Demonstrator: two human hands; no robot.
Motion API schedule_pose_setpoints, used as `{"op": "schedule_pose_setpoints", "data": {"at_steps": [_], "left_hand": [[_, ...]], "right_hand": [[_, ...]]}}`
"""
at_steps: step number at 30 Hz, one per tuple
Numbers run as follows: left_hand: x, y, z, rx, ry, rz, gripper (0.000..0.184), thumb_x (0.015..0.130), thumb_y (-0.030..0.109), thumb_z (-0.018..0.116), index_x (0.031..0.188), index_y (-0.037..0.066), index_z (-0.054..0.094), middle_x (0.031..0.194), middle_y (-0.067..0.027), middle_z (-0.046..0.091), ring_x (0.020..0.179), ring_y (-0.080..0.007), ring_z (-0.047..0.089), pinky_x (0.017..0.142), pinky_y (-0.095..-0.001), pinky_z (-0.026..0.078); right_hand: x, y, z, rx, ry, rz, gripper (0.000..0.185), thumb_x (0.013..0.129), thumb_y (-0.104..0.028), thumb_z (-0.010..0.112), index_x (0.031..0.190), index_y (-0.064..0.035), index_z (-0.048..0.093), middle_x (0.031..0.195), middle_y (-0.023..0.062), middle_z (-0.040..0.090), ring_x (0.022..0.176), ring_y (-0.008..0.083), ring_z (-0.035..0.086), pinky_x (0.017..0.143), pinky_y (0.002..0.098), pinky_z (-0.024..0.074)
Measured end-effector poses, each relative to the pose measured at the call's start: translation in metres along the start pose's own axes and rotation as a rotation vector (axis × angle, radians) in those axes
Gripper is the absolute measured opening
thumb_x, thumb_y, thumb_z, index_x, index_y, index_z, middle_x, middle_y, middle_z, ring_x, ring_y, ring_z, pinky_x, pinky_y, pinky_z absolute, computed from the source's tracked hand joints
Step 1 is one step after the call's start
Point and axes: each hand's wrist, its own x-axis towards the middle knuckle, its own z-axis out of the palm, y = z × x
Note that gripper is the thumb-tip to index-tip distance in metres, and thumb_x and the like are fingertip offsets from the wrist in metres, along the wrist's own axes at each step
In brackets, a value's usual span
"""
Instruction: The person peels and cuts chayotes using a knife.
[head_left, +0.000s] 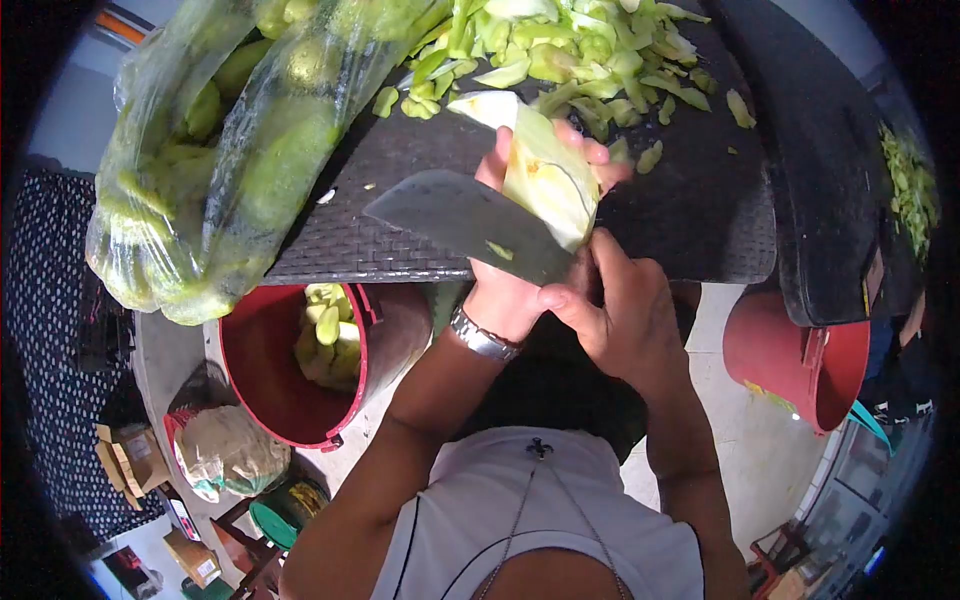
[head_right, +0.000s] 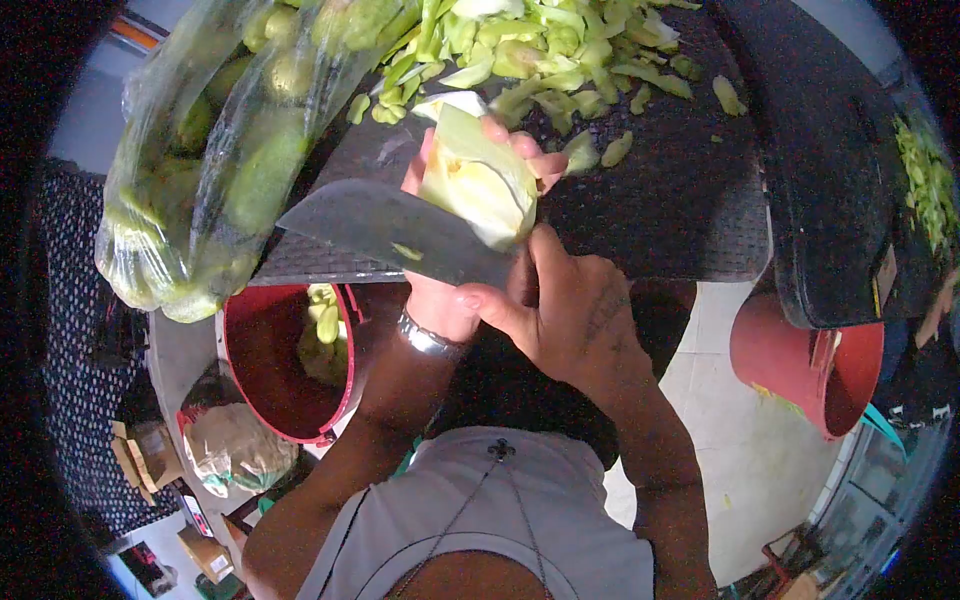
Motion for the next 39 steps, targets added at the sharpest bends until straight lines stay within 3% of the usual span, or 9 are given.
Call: {"op": "schedule_pose_setpoints", "data": {"at_steps": [14,20,21,24,26,29,32,35,39], "left_hand": [[-0.02,-0.017,0.019,-0.002,0.014,0.072,0.055,0.109,0.044,0.03,0.124,-0.003,0.053,0.115,-0.0181,0.063,0.111,-0.0363,0.063,0.105,-0.0495,0.046],[-0.023,-0.019,0.004,0.457,-0.031,0.299,0.066,0.108,0.05,0.029,0.14,-0.005,0.045,0.13,-0.0178,0.059,0.119,-0.0308,0.061,0.108,-0.0451,0.044],[-0.024,-0.016,0.012,0.307,-0.006,0.252,0.073,0.106,0.057,0.032,0.147,-0.003,0.04,0.132,-0.0194,0.058,0.118,-0.0303,0.062,0.108,-0.0437,0.045],[-0.019,-0.012,0.016,0.626,0.028,0.372,0.074,0.103,0.052,0.052,0.15,-0.002,0.035,0.13,-0.0199,0.06,0.116,-0.0275,0.064,0.104,-0.0414,0.048],[-0.015,0.004,0.013,0.885,-0.023,0.408,0.073,0.101,0.045,0.061,0.149,-0.003,0.033,0.129,-0.0195,0.06,0.118,-0.0254,0.063,0.102,-0.0404,0.05],[-0.009,0.027,0.015,0.797,-0.062,0.301,0.071,0.099,0.037,0.067,0.147,-0.003,0.035,0.129,-0.0175,0.061,0.115,-0.0235,0.064,0.1,-0.0389,0.052],[-0.002,0.042,0.017,0.637,0.123,0.191,0.054,0.103,0.043,0.058,0.137,0.001,0.05,0.125,-0.0157,0.064,0.11,-0.0245,0.066,0.094,-0.0405,0.055],[0.006,0.075,-0.001,0.289,-0.041,-0.003,0.048,0.103,0.044,0.057,0.131,0.005,0.057,0.124,-0.0115,0.067,0.116,-0.0264,0.065,0.098,-0.0461,0.053],[0.012,0.065,0.019,0.317,0.206,0.192,0.047,0.102,0.041,0.058,0.131,0.003,0.058,0.127,-0.0121,0.066,0.117,-0.0278,0.065,0.103,-0.0452,0.05]], "right_hand": [[0.007,0.015,0.006,0.026,0.082,0.047,0.078,0.089,-0.057,0.073,0.126,0.007,0.049,0.077,0.0266,0.068,0.074,0.0485,0.069,0.061,0.0535,0.0551],[0.017,0.01,0.004,0.21,0.04,0.07,0.061,0.097,-0.049,0.066,0.125,0.0028,0.049,0.089,0.0299,0.069,0.087,0.0518,0.068,0.069,0.054,0.055],[0.02,0.01,0.003,0.279,0.035,0.074,0.057,0.098,-0.047,0.065,0.124,0.002,0.05,0.091,0.0302,0.069,0.089,0.0523,0.068,0.07,0.0536,0.0547],[0.034,0.005,0.004,0.422,-0.008,0.077,0.049,0.102,-0.044,0.058,0.116,0.0023,0.053,0.093,0.0308,0.068,0.088,0.0527,0.067,0.07,0.0521,0.0526],[0.042,-0.001,0.0,0.556,-0.089,0.179,0.049,0.104,-0.045,0.054,0.112,0.0034,0.055,0.087,0.0273,0.066,0.079,0.0479,0.067,0.068,0.0503,0.0514],[0.06,0.006,-0.002,0.767,-0.328,0.351,0.068,0.102,-0.068,0.039,0.098,-0.0018,0.056,0.06,0.0093,0.048,0.047,0.0228,0.05,0.048,0.0365,0.0419],[0.076,0.003,-0.007,1.081,-0.56,0.591,0.083,0.092,-0.089,0.026,0.088,-0.0102,0.053,0.049,-0.0043,0.03,0.035,0.0085,0.027,0.034,0.0236,0.0243],[0.095,0.014,-0.008,1.241,-0.574,0.585,0.085,0.091,-0.09,0.029,0.093,-0.0089,0.055,0.051,-0.0036,0.033,0.036,0.0077,0.029,0.035,0.0251,0.0274],[0.101,0.004,-0.001,0.836,-0.198,0.455,0.058,0.095,-0.066,0.06,0.097,-0.0076,0.058,0.062,-0.0021,0.045,0.047,0.0075,0.04,0.043,0.0247,0.0342]]}}
